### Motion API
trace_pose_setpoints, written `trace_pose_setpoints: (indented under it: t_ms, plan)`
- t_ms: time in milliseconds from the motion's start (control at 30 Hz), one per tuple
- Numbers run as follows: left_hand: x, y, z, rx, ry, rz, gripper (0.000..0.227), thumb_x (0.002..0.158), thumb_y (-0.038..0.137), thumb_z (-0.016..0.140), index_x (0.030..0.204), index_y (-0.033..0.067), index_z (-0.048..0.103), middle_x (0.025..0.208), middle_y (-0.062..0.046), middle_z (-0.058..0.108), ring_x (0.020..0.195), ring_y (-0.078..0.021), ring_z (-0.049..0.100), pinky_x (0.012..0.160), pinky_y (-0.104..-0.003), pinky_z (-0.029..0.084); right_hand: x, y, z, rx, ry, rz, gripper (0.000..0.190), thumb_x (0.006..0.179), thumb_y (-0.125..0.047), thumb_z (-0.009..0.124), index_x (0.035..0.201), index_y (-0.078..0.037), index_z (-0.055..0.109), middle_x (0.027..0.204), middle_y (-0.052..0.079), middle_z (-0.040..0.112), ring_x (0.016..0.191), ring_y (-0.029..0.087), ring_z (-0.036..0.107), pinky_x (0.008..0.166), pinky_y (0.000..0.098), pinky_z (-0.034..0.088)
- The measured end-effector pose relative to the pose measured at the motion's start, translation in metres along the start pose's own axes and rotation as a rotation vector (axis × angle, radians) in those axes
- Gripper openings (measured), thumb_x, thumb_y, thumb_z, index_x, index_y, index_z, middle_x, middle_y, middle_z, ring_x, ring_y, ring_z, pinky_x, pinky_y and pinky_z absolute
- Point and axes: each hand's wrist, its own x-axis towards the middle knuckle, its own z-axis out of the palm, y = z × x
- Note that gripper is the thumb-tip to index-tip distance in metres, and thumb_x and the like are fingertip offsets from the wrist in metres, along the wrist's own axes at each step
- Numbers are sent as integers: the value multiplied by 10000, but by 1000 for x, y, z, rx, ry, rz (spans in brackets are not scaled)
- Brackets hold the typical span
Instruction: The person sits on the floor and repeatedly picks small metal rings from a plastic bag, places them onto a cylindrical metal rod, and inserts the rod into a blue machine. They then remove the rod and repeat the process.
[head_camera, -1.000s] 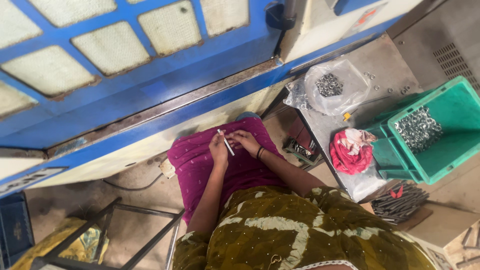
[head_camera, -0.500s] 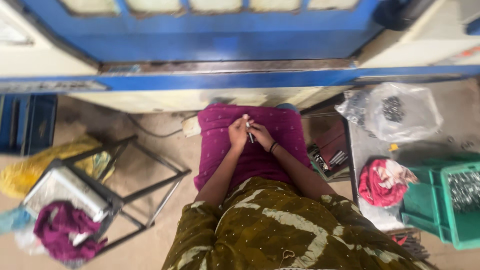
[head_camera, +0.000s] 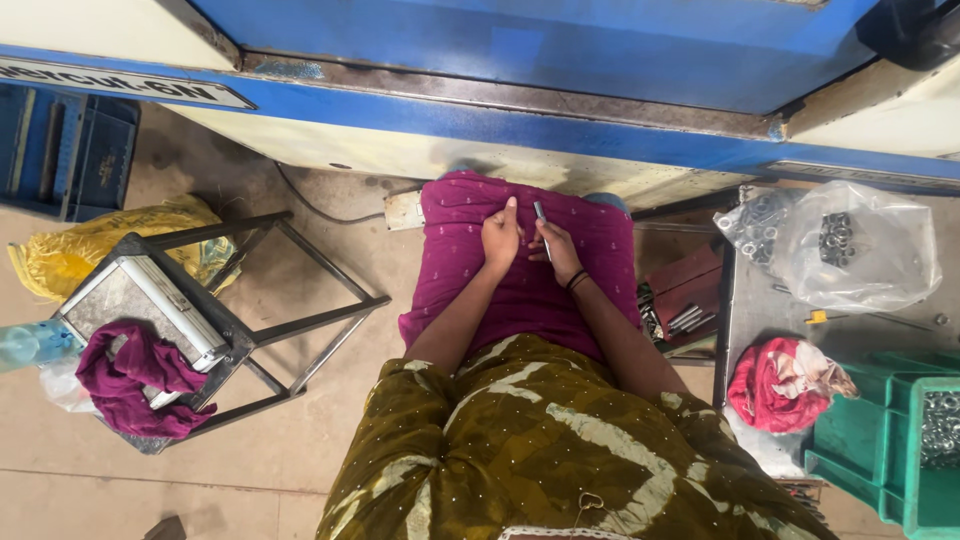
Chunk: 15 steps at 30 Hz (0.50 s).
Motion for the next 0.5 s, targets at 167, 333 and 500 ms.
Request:
trace_pose_setpoints:
  t_ms: [167, 333, 500]
  plan:
    - [-13, 17, 0, 26, 61, 238, 165, 1010, 153, 534, 1041, 41, 651, 771, -52, 666, 633, -174, 642, 618, -320, 490, 0, 2, 0, 6, 7, -6, 365, 1014, -463, 585, 953, -107, 636, 853, -6, 590, 796, 122, 660, 627, 308, 598]
    - [-14, 20, -2, 29, -17, 232, 105, 969, 115, 674, 1021, 26, 695, 802, -136, 695, 665, -223, 651, 610, -374, 520, 1, 3, -1, 28, 29, -3, 338, 993, -449, 583, 990, -121, 662, 853, -15, 592, 786, 118, 655, 615, 306, 593]
    - [-9, 11, 2, 138, 50, 205, 161, 1088, 136, 575, 1021, 22, 666, 797, -101, 697, 695, -191, 664, 673, -341, 511, -2, 2, -1, 14, 15, -63, 362, 1021, -438, 600, 981, -82, 649, 869, 7, 613, 801, 121, 663, 633, 298, 597]
